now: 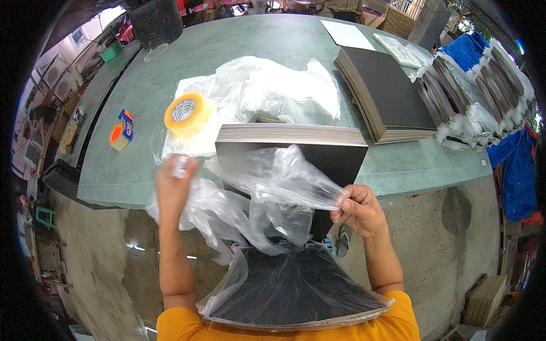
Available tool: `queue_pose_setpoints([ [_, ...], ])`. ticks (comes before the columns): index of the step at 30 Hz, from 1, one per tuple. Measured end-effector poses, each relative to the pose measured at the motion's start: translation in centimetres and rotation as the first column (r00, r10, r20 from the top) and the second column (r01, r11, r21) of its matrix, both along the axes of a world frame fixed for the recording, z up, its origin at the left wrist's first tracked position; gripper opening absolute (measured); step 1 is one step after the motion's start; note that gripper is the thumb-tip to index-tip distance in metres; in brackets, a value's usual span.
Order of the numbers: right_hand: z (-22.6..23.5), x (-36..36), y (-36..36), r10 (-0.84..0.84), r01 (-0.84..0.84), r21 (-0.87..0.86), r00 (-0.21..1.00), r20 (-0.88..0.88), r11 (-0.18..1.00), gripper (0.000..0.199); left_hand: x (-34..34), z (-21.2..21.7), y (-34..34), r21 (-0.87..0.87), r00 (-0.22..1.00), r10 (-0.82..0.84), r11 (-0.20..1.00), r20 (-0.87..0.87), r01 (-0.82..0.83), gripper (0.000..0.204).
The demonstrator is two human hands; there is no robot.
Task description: The person wraps individual black books in clear plastic film by pulling the film over each book, smoothing it down, and then places the wrapped books into a larger plastic sleeve.
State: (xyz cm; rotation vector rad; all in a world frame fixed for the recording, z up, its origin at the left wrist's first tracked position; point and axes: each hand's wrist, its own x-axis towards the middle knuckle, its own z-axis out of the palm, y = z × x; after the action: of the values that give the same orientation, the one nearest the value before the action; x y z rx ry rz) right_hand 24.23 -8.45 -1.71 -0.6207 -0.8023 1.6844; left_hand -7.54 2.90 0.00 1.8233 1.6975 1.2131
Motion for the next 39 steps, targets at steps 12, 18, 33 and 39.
queue_pose_setpoints([
  [12, 6.2, -3.7, 0.0, -0.491, 0.172, 0.577, 0.741, 0.458, 0.798, 0.039, 9.7, 5.8, -7.2, -0.17, 0.542, -0.743, 0.521, 0.391, 0.837, 0.019],
  [18, 0.6, -3.6, -0.3, 0.407, -0.575, 0.214, 0.753, 0.518, 0.79, 0.027, 9.6, 6.2, -5.1, -0.119, 0.33, -0.696, 0.334, 0.637, 0.935, 0.019],
  [33, 1.2, 1.8, -2.4, -0.386, -0.791, -0.199, -0.481, 0.788, 0.579, 0.022, 6.3, 4.8, -5.8, -0.552, -0.239, -0.956, -0.292, 0.168, 0.781, 0.021],
  [39, 7.5, 1.3, -4.6, 0.211, -0.895, -0.102, -0.009, 0.977, 0.435, 0.021, 4.1, 2.1, -4.4, -0.465, 0.117, -0.716, 0.558, -0.688, 0.687, 0.009],
])
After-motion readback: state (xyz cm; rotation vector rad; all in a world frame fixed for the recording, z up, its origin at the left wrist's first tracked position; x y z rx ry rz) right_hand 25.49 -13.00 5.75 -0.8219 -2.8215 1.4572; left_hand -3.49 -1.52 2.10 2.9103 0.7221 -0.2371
